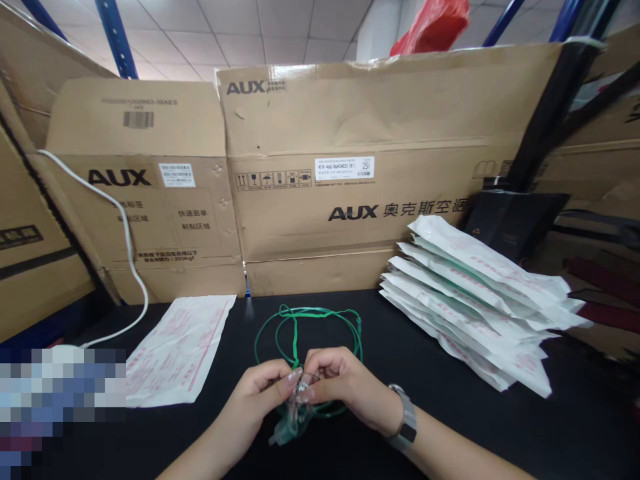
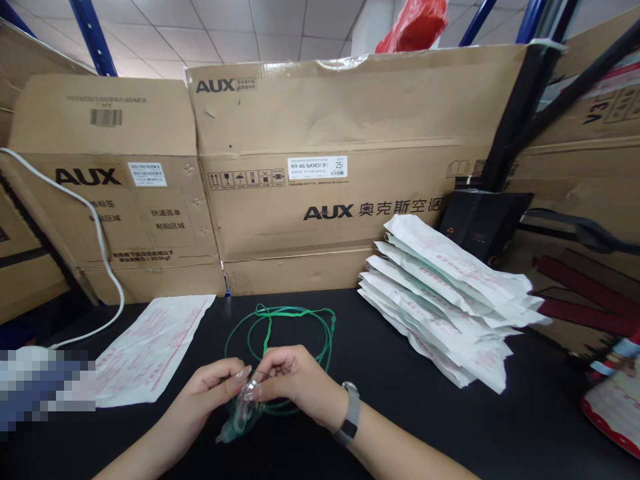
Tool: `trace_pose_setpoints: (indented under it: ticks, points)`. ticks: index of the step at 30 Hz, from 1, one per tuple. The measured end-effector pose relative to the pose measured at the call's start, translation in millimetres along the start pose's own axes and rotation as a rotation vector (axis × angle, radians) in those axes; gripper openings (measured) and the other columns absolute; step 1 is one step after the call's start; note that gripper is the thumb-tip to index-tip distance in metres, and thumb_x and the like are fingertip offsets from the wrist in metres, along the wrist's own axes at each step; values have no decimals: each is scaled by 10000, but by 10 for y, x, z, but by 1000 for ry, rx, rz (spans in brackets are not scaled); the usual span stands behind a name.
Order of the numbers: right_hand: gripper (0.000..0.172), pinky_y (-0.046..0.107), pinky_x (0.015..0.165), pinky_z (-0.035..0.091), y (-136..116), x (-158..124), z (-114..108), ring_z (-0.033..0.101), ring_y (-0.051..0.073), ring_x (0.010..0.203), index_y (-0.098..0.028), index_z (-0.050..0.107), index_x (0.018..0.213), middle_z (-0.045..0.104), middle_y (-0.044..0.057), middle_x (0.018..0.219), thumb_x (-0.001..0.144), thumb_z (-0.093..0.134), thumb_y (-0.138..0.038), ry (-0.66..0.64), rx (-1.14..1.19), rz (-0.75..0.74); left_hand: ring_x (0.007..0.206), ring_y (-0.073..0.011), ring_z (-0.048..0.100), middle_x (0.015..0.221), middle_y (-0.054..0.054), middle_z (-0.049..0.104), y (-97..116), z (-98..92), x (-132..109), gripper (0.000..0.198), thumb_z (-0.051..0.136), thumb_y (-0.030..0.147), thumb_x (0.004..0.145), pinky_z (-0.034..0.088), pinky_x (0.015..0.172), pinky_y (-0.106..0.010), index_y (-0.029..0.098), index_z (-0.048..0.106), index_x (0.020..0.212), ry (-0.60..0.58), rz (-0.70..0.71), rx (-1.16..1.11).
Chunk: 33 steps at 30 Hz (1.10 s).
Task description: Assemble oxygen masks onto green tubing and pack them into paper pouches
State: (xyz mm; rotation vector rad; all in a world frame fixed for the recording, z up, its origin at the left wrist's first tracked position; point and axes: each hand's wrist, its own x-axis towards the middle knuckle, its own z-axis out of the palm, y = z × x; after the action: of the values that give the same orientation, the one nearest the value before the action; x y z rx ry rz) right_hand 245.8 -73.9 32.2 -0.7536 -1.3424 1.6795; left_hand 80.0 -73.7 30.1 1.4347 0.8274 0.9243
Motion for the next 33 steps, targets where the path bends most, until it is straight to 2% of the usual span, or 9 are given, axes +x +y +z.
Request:
trace_pose_setpoints:
  ticks: [7,13,18,26,33]
  points:
    - [149,192,493,394,20,-14,45,509,57,484,-131,628,516,541,-54,540,506,775,-150,47,73,-13,573,-133,454,556,-6,535,5,45,-15,316,634,427,670,326,569,-244,138,594,547,-26,-30,-85]
    - [159,200,572,431,-11,-32,101,567,74,581,-123,619,614,594,-36,608,553,759,-168,20,124,-35,560,-112,431,560,18,501,10,41,-40,247,601,344,726,327,554,-225,152,553,578,-2,-67,-273]
    - [151,207,622,438,-10,-15,101,576,72,610,-123,622,659,625,-22,652,586,744,-175,6,121,-37,549,-97,405,562,31,458,55,24,-43,252,626,314,710,329,535,-207,158,502,555,68,-95,-367]
    - [171,232,624,471,7,-9,76,605,95,617,-128,608,621,623,-28,626,565,755,-197,-16,101,-47,579,-110,431,593,22,486,36,18,-43,236,583,353,740,339,563,-220,160,538,613,-18,-94,-287]
    - [217,230,636,447,6,18,41,587,80,599,-122,595,665,638,-19,630,580,746,-253,7,2,20,627,-124,431,613,22,481,43,-32,14,251,557,367,755,333,608,-234,157,547,618,15,11,-43]
